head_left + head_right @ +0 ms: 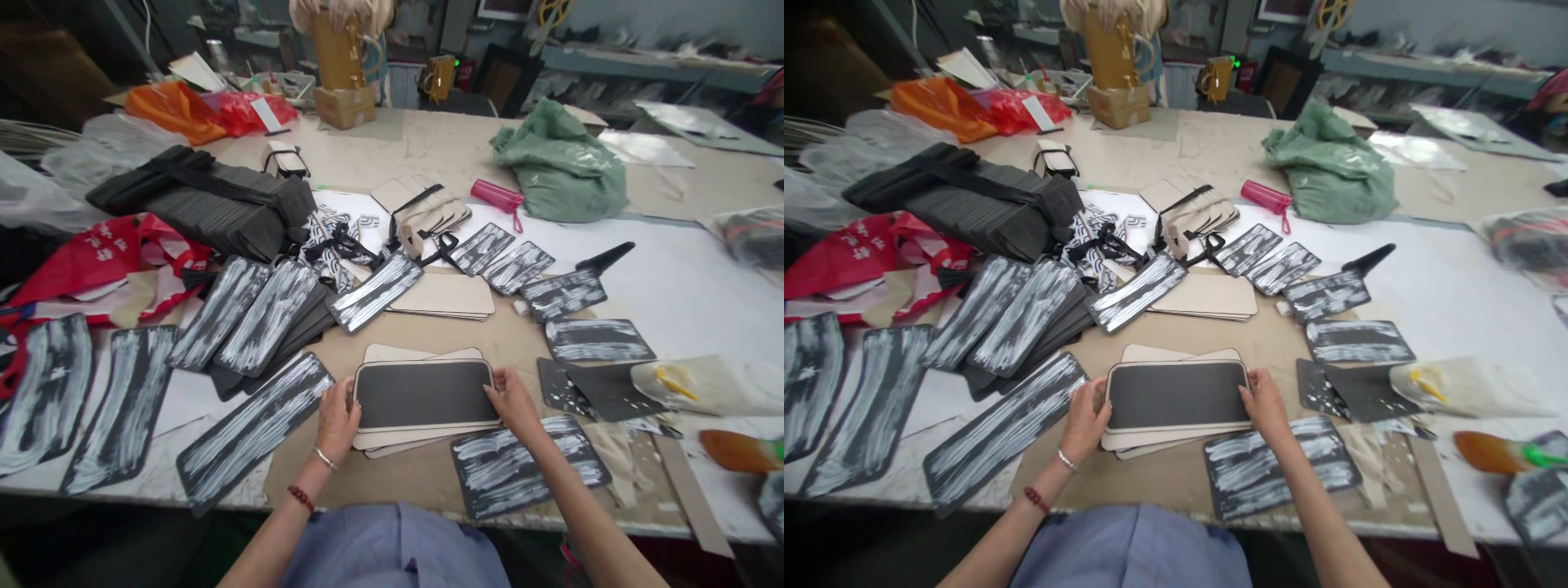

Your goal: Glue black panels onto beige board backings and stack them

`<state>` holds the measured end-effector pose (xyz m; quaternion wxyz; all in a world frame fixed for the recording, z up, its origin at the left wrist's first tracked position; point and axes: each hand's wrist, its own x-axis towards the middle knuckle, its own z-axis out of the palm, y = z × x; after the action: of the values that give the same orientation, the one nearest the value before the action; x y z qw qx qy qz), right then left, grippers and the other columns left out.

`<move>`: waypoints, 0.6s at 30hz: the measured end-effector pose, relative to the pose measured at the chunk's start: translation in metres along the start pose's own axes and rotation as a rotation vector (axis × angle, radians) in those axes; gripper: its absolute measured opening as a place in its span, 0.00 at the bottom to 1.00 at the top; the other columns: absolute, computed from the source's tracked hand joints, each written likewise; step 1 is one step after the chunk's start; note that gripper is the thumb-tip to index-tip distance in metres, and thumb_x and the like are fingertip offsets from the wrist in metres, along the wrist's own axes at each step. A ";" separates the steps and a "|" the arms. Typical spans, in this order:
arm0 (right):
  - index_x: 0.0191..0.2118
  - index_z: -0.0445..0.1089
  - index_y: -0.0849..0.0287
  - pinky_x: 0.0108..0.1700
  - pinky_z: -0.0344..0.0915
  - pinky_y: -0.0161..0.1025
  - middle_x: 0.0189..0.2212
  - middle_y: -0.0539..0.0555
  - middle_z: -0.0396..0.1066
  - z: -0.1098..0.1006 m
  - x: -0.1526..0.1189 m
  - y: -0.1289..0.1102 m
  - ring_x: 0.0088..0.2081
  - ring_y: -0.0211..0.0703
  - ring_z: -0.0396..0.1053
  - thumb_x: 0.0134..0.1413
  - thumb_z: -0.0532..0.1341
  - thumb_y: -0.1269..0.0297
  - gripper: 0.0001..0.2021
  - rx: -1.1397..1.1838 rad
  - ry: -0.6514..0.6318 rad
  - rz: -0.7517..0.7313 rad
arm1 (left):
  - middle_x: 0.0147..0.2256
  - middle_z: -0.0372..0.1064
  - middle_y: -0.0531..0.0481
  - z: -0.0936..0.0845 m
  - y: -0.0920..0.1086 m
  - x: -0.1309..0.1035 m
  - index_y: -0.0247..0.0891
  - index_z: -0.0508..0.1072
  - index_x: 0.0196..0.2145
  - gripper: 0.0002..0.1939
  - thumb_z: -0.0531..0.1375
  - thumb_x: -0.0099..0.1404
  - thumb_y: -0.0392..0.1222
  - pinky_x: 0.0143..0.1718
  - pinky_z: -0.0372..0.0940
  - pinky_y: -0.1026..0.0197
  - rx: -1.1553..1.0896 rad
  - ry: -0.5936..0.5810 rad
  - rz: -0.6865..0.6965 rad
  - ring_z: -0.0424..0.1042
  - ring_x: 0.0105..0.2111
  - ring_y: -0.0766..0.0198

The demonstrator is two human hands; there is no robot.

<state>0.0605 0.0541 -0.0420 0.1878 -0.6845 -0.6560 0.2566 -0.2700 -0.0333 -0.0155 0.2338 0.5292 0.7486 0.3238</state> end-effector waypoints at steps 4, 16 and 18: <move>0.33 0.59 0.59 0.34 0.59 0.38 0.27 0.51 0.64 -0.001 0.002 0.001 0.30 0.41 0.63 0.43 0.54 0.60 0.10 0.021 -0.066 0.023 | 0.27 0.66 0.52 -0.003 0.009 0.007 0.35 0.62 0.42 0.21 0.53 0.48 0.33 0.35 0.62 0.59 -0.412 -0.125 -0.283 0.66 0.28 0.63; 0.25 0.51 0.56 0.27 0.52 0.35 0.20 0.48 0.58 -0.029 -0.004 -0.036 0.23 0.38 0.57 0.47 0.49 0.62 0.06 -0.224 -0.107 -0.018 | 0.26 0.72 0.48 0.005 0.014 0.014 0.31 0.70 0.32 0.19 0.64 0.42 0.46 0.33 0.65 0.57 -0.988 -0.321 -0.596 0.71 0.29 0.59; 0.27 0.52 0.56 0.27 0.53 0.35 0.20 0.48 0.59 -0.035 -0.007 -0.042 0.22 0.38 0.58 0.47 0.50 0.61 0.05 -0.157 -0.094 0.012 | 0.25 0.72 0.49 0.006 0.014 0.012 0.32 0.70 0.32 0.18 0.63 0.44 0.46 0.32 0.65 0.58 -0.962 -0.289 -0.564 0.70 0.28 0.61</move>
<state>0.0482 0.0527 0.0116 0.1014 -0.6882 -0.6781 0.2372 -0.2609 -0.0170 -0.0089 0.6255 0.1823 0.5895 0.4775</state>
